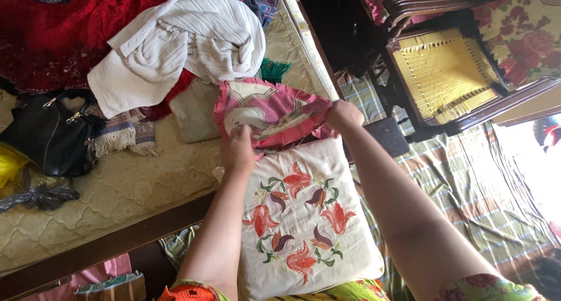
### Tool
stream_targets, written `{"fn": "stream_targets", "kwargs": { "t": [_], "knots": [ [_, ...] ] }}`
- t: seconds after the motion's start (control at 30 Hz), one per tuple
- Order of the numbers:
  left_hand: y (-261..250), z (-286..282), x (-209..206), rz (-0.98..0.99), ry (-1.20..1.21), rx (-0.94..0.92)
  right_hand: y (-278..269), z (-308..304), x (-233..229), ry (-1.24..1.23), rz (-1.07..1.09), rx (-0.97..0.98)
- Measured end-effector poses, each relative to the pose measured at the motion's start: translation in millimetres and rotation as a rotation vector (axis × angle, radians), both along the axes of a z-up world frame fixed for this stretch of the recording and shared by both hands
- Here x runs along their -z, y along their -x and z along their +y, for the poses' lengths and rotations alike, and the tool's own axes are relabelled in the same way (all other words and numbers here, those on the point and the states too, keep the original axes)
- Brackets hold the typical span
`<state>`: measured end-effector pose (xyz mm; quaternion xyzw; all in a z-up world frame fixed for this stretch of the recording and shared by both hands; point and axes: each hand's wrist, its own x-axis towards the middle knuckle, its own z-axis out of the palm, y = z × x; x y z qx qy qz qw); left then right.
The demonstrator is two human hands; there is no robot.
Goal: The person folds a floral pillowcase on a bed, smoothing and aligning the fabric by hand. The person then places the folded pillowcase onto a nearby chair.
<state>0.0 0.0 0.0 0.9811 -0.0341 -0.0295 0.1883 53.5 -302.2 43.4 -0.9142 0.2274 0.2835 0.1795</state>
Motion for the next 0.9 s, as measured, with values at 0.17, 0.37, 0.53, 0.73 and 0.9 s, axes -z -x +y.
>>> {"fn": "stream_targets", "kwargs": {
  "t": [0.17,0.37,0.53,0.73,0.9],
  "knots": [
    [0,32,-32,0.121,-0.095,-0.399,-11,-44,32,-0.492,0.086,0.429],
    [-9,49,-29,0.308,-0.109,-0.599,6,-50,84,-0.150,-0.619,0.181],
    [7,82,13,0.553,-0.237,-0.452,69,-43,71,0.335,-0.346,-0.291],
    [28,86,26,0.668,-0.281,-0.475,88,-27,77,0.249,-0.285,-0.105],
    [31,83,10,0.373,-0.480,-0.386,79,-34,80,0.389,-0.419,-0.124]
  ]
}}
